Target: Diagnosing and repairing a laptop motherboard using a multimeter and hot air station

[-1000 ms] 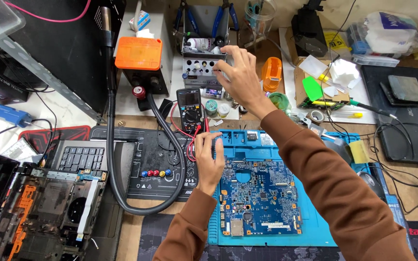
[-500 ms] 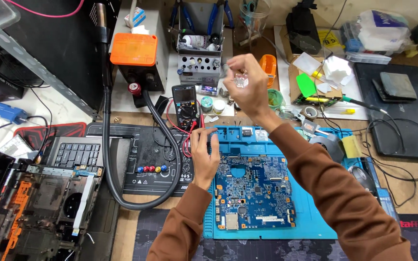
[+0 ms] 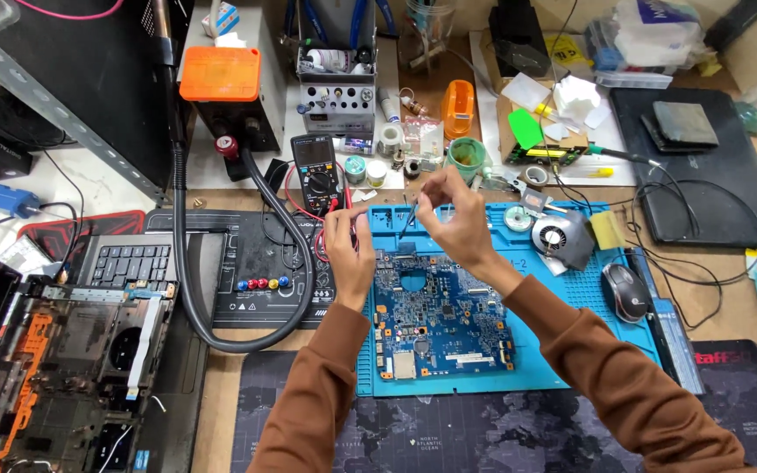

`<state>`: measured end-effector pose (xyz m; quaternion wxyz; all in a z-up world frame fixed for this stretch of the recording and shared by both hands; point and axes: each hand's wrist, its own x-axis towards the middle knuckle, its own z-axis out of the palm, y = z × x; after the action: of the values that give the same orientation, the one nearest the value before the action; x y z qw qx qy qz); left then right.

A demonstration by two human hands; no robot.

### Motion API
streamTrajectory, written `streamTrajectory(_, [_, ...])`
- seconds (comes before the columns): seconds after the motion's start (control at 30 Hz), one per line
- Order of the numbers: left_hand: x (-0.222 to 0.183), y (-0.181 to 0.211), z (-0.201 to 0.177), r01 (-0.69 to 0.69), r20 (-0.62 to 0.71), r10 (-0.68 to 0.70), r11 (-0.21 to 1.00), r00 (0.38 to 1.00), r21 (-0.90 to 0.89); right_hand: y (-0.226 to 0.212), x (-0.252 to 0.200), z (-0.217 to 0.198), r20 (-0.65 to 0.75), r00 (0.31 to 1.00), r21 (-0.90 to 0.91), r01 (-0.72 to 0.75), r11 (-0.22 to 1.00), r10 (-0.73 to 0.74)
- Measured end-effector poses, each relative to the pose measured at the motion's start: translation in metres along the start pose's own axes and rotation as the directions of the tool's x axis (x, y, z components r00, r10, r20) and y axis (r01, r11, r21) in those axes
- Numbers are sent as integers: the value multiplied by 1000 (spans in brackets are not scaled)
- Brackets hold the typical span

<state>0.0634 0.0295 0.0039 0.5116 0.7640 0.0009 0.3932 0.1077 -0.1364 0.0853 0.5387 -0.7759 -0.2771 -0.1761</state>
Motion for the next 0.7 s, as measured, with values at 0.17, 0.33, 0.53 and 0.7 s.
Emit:
streamTrajectory(0.17, [-3,-3,1,-14,-14,14,1000,1000,18,5,-13,-4,25,999,-100,24,995,-21])
streamTrajectory(0.33, [-4,-11,0,-2,-31,3,1000,1000,23,11,-18,-7,62,998,-155,19,988,-10])
streamTrajectory(0.53, [-8,0,-27,13,-51,-12,1000,999,17,23,-24,-7,210,976,-151,-29,988,60])
streamTrajectory(0.7, [20,-2,-64,-111,-73,123,983,990,147,13,-13,9,280,959,-241,27,970,43])
